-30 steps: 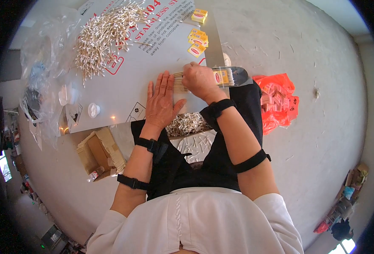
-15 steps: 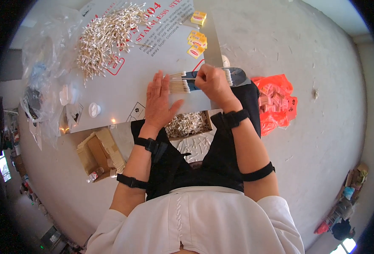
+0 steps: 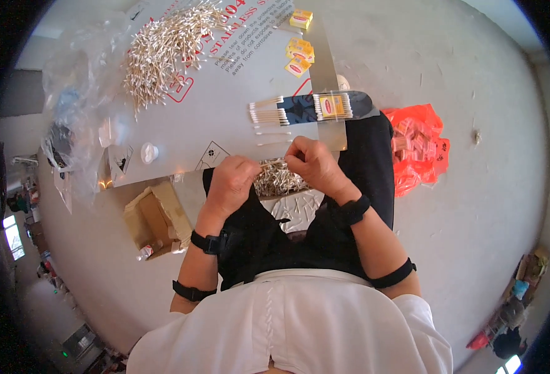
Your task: Packaging small white components and applying labels to plastic strips on a low workspace.
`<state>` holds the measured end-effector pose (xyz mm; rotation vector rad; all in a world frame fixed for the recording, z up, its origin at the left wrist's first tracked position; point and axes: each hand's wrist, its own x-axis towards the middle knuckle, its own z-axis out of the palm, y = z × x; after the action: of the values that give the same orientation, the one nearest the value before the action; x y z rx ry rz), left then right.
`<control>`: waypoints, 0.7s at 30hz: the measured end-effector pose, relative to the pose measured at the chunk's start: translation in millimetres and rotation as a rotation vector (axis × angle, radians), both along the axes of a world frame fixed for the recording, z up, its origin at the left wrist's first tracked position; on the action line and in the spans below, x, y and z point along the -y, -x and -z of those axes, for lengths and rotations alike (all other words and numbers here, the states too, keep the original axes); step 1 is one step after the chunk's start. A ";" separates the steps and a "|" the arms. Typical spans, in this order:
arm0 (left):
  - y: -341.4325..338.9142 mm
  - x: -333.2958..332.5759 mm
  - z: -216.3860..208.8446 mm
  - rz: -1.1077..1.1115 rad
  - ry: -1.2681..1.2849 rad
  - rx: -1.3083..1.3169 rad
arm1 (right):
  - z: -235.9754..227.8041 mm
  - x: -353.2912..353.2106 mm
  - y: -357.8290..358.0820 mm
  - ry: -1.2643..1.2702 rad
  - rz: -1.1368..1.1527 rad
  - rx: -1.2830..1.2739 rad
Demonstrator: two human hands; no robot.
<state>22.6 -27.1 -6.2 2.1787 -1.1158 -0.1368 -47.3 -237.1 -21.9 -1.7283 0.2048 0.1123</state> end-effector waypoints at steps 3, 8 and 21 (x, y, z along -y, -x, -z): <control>-0.3 -5.1 4.0 -0.052 0.040 -0.010 | 3.1 3.8 -1.1 -0.183 0.025 -0.079; -4.1 -1.9 9.6 -0.089 0.021 -0.041 | 16.4 10.4 0.6 -0.239 0.043 -0.160; -36.0 -13.6 17.0 -0.219 -0.020 0.004 | 19.1 19.1 2.2 -0.225 -0.045 -0.323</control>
<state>58.6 -13.5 -23.1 2.3023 -0.8734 -0.0469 -49.5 -256.2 -41.1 -1.4836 0.3764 0.4338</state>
